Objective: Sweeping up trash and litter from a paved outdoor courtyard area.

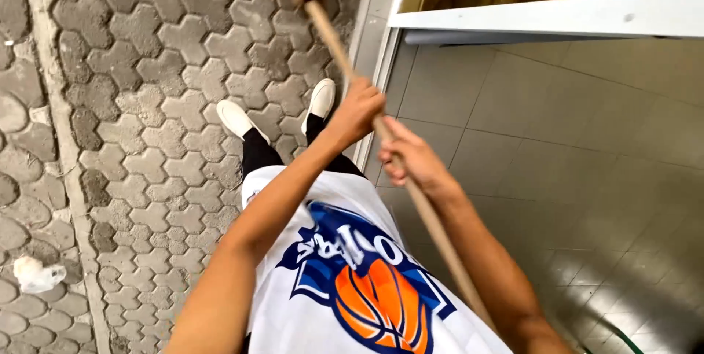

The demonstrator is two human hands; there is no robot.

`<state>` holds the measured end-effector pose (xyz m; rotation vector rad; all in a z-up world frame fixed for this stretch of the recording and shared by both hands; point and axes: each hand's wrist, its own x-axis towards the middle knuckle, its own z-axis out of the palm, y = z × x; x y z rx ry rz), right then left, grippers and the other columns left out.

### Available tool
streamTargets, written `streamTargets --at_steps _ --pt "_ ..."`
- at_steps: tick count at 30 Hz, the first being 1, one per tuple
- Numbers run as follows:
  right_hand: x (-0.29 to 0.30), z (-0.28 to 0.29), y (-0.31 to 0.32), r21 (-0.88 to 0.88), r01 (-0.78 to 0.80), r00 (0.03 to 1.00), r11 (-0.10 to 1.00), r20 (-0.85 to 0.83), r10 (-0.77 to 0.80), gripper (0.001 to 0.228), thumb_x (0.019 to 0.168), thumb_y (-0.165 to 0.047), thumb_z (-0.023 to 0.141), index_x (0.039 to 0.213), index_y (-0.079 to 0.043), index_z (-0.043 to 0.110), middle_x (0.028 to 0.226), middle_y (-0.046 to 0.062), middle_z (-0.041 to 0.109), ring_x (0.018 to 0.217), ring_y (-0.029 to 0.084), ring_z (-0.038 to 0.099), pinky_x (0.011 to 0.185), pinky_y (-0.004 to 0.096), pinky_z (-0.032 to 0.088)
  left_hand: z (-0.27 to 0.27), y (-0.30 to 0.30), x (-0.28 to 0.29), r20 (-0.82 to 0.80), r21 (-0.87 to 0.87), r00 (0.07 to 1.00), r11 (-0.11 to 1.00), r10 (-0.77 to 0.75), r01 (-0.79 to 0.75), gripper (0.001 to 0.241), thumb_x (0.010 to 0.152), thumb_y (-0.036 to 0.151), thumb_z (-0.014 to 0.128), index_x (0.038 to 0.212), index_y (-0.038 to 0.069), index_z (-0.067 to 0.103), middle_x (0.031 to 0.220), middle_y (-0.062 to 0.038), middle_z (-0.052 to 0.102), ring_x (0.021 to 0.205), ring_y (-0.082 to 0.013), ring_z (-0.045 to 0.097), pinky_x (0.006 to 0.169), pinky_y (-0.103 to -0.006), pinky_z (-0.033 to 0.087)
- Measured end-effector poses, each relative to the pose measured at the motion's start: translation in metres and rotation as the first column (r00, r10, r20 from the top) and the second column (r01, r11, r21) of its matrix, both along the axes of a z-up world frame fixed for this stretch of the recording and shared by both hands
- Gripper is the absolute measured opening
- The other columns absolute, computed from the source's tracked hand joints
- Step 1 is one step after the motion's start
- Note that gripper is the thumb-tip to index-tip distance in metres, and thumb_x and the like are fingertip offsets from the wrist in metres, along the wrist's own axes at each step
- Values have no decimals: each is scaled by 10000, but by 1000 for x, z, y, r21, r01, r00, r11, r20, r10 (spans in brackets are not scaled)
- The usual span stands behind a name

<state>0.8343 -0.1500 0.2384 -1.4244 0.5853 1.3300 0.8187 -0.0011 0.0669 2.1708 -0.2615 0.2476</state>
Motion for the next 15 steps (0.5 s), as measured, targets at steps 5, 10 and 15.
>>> streamTargets --at_steps 5,10,15 --pt "63 -12 -60 -89 123 992 988 29 -121 731 1035 -181 474 1628 -397 106 725 -11 341 436 52 370 285 208 355 -82 -116 104 124 -81 968 970 -218 229 227 606 188 765 699 180 558 713 -13 587 771 -246 579 831 -400 484" --pt "23 -66 -29 -93 -66 986 993 -159 51 745 1019 -157 485 1619 -402 118 706 -5 355 411 61 374 249 240 349 -121 -69 0 -152 -81 981 990 -123 112 190 621 170 753 724 137 596 743 -68 609 823 -283 597 877 -430 483" --pt "-26 -83 15 110 -106 927 988 -349 139 689 1030 -185 500 1616 -390 200 710 46 450 395 103 452 234 283 417 -76 23 -96 -262 88 960 993 98 -77 183 679 188 745 759 149 585 787 -42 604 822 -252 582 835 -390 476"
